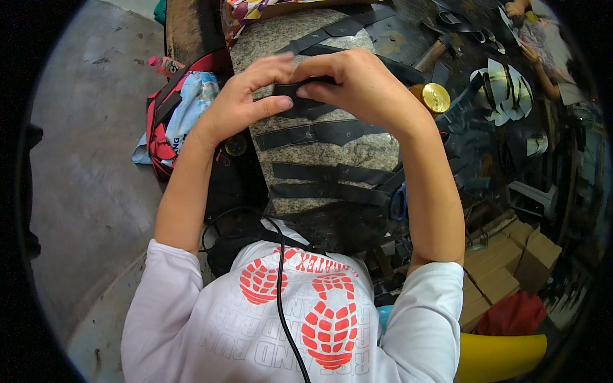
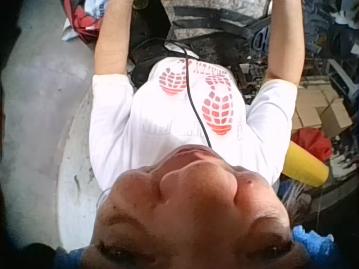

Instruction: The person handles small black leather strips on a workbench, aligning and stacking them by hand. They occasionally use scissors to trim edges and organize the pieces into neat piles.

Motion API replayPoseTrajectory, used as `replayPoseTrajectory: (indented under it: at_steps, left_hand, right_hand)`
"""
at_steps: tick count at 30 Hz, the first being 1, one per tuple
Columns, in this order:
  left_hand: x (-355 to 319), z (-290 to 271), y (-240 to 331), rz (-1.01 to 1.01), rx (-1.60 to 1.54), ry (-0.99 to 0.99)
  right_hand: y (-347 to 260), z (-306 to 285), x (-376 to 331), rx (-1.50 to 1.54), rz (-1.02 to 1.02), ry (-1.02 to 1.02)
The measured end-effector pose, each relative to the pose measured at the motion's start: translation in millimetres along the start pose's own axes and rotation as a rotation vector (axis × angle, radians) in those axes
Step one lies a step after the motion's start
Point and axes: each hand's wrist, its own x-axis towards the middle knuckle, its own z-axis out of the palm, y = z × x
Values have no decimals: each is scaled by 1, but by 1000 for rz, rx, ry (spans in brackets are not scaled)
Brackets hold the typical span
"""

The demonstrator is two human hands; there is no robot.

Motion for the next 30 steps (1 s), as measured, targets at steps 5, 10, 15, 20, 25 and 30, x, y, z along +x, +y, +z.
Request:
replayPoseTrajectory:
  at_steps: [5, 10, 15, 20, 25, 30]
  left_hand:
    - [-14, -18, -8, -551, -65, -244]
    - [-27, -5, -37, -587, -61, -41]
    - [-35, -9, -45, -545, 336, -13]
    - [-39, -8, -46, -585, 283, -6]
    - [-41, -6, -47, -572, 300, 7]
    - [-42, -6, -45, -576, 305, 15]
  right_hand:
    - [38, 19, -4, 245, 363, -41]
    - [83, 36, -18, 191, 452, 42]
    - [87, 27, -33, -98, 477, 20]
    - [83, 19, -33, -100, 648, 19]
    - [58, 15, -35, -346, 660, 131]
    - [40, 5, -38, -529, 647, 231]
